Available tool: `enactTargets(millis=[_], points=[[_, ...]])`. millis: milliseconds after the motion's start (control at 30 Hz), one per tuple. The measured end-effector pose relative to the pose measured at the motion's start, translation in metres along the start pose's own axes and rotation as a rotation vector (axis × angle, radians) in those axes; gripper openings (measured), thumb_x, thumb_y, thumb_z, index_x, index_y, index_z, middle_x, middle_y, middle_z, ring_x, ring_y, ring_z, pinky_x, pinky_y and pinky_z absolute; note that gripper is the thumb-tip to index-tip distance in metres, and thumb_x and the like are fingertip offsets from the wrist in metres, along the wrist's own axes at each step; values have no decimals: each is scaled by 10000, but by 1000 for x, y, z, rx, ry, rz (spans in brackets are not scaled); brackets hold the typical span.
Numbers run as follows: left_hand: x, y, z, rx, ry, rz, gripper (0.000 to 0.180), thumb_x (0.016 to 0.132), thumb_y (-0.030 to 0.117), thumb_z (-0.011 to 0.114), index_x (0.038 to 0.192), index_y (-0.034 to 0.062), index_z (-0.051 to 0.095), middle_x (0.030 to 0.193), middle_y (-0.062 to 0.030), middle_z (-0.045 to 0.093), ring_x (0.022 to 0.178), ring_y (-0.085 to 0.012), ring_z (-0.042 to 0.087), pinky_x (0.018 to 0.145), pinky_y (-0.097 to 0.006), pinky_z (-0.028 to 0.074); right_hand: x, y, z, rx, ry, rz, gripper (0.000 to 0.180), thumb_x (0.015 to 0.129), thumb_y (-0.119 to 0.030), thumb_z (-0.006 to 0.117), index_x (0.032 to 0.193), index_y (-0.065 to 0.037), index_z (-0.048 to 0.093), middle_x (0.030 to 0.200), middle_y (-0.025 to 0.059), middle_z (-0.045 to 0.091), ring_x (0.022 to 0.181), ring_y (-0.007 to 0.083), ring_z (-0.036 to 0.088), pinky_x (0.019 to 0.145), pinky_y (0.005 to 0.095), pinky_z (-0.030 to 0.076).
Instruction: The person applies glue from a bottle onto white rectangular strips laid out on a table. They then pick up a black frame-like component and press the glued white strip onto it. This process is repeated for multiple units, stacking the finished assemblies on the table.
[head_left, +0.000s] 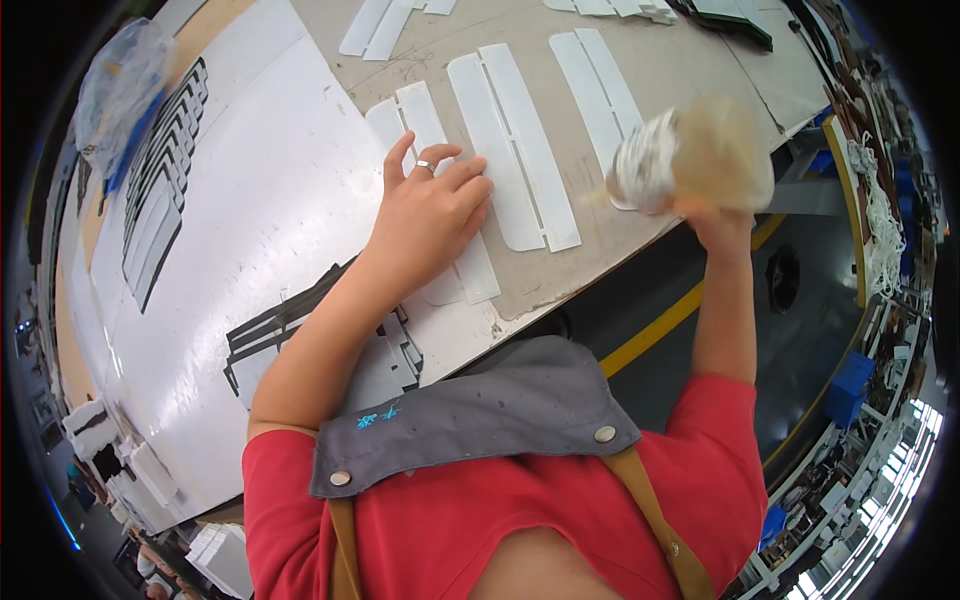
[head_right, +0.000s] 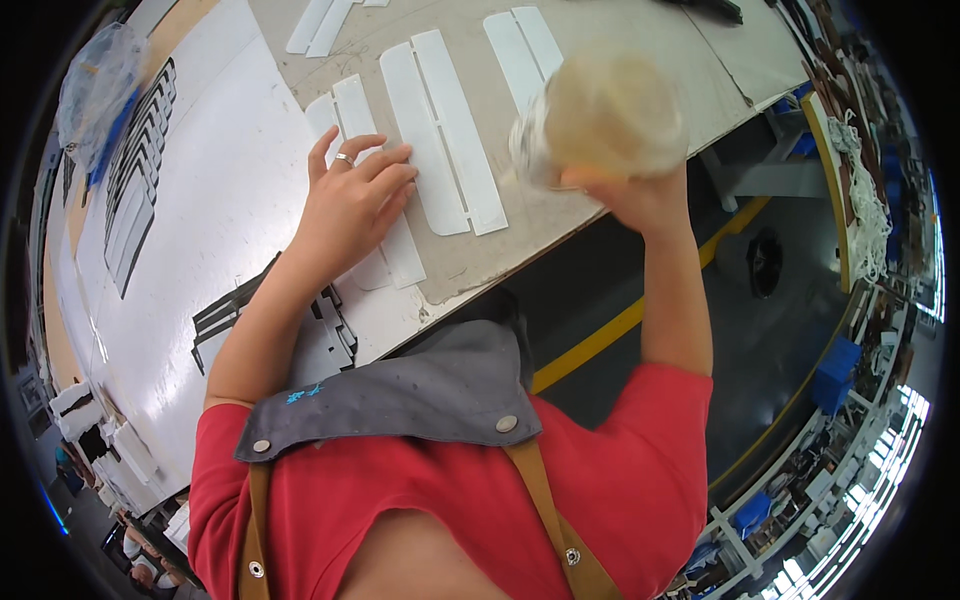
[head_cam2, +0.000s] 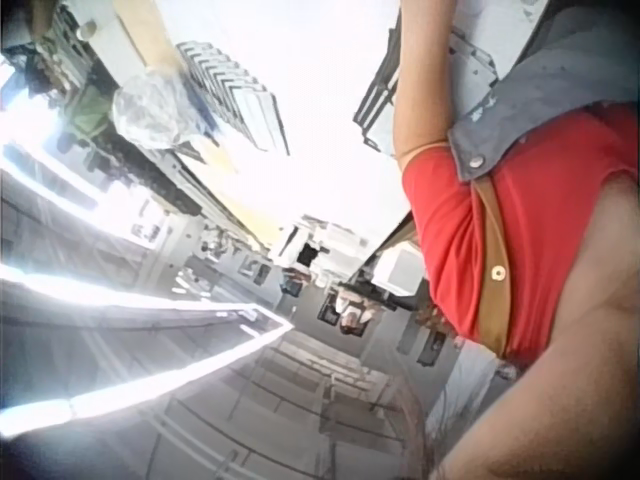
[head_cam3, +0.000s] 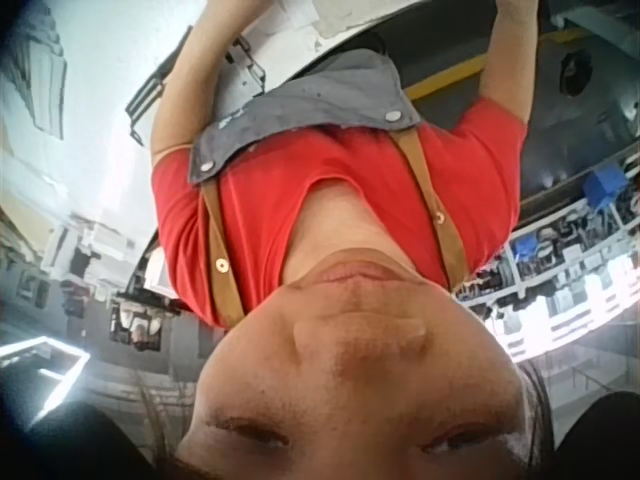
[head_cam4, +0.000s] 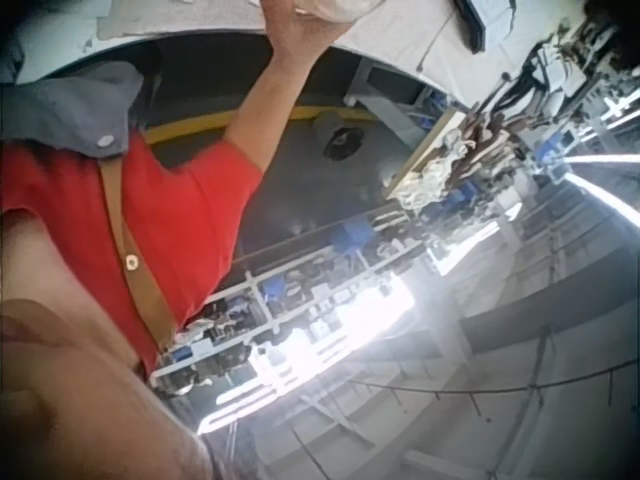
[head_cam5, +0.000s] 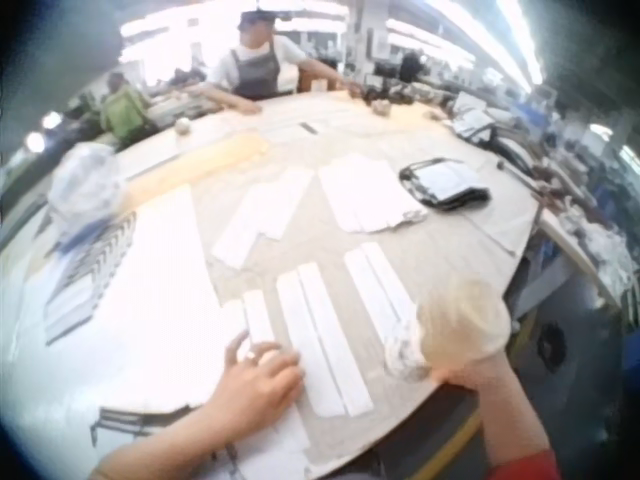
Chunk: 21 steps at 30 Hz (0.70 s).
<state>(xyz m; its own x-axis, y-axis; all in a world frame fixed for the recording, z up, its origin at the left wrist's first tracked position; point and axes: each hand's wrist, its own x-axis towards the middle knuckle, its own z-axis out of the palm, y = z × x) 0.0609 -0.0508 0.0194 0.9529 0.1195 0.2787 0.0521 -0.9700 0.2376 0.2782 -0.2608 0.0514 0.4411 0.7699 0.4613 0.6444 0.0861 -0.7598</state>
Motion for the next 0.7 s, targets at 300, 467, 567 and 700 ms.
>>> enactTargets(millis=[300, 467, 567, 700], points=[[1, 2, 0, 4, -24, -4, 146, 804, 138, 624, 949, 152, 614, 1083, 14, 604, 1097, -236, 523, 1055, -504, 178, 126, 63, 68, 373, 118, 47, 232, 810, -134, 691, 996, -63, 572, 832, 1, 610, 671, 78, 581, 524, 208, 459], [0, 1, 0, -5, -21, -10, 152, 800, 141, 629, 951, 154, 619, 1081, 13, 605, 1099, -228, 523, 1059, -499, 173, 141, 47, 92, 492, 287, 128, 208, 801, -73, 679, 973, -44, 566, 807, 2, 605, 678, 70, 580, 535, 205, 458], [0, 1, -1, -13, -25, -8, 154, 796, 143, 632, 950, 151, 622, 1078, 11, 606, 1100, -224, 522, 1062, -493, 171, 140, 54, 83, 397, 236, 123, 188, 816, -102, 673, 961, -43, 568, 770, -1, 600, 644, 66, 574, 508, 204, 449], [2, 2, -2, -20, -21, 2, 154, 793, 146, 636, 947, 146, 622, 1068, 8, 607, 1096, -223, 521, 1062, -493, 170, 136, 75, 66, 273, 167, 116, 274, 824, -211, 688, 982, -13, 582, 815, 45, 619, 552, 108, 580, 469, 220, 456]])
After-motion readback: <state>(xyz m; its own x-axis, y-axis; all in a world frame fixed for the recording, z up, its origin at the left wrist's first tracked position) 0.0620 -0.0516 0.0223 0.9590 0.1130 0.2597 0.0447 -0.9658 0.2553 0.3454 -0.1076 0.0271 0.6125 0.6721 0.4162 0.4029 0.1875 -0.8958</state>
